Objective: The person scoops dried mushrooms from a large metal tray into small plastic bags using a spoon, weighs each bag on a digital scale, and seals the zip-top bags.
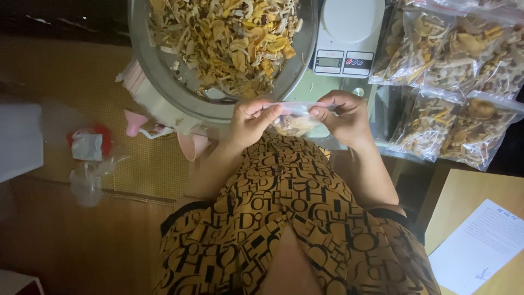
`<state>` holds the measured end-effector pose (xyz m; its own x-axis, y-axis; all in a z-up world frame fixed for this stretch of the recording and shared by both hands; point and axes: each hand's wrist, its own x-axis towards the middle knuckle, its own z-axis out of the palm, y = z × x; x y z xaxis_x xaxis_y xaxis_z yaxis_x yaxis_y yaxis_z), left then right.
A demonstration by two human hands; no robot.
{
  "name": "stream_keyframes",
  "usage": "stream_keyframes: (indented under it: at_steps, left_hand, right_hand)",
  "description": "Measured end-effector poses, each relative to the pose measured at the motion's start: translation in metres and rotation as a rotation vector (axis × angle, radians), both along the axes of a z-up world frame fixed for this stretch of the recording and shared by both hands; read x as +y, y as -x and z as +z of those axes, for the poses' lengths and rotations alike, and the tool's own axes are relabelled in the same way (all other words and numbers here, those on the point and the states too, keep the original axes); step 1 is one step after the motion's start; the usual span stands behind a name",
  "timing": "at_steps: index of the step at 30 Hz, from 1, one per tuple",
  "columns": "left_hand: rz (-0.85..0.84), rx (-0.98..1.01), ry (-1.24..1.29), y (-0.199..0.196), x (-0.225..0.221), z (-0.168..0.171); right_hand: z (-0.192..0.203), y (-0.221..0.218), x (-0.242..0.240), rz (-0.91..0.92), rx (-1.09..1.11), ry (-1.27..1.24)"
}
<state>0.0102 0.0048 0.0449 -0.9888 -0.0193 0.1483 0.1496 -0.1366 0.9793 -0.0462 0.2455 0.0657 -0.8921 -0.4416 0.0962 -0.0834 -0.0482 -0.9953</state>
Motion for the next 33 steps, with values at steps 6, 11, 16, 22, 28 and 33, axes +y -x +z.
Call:
stream_keyframes:
  at_steps: [6,11,16,22,28,33]
  left_hand:
    - [-0.014,0.02,-0.004,0.004,0.002,-0.007]
    - [0.075,-0.015,0.064,-0.003,0.009,-0.03]
    - [0.119,-0.104,0.086,-0.003,0.015,0.001]
    - [0.232,-0.225,-0.121,0.003,0.022,0.021]
    - [0.311,-0.321,-0.347,0.014,0.034,0.024]
    - [0.365,-0.511,-0.678,0.034,0.041,0.026]
  right_hand:
    - [-0.012,0.001,0.004,-0.023,-0.029,0.062]
    - [-0.022,-0.006,-0.014,-0.042,0.042,0.101]
    - [-0.022,-0.009,-0.015,-0.067,0.002,0.128]
    - [-0.028,-0.009,-0.008,-0.105,-0.13,0.156]
    - [-0.044,-0.006,-0.005,0.03,-0.189,0.298]
    - [-0.07,-0.009,-0.021,0.025,-0.251,0.207]
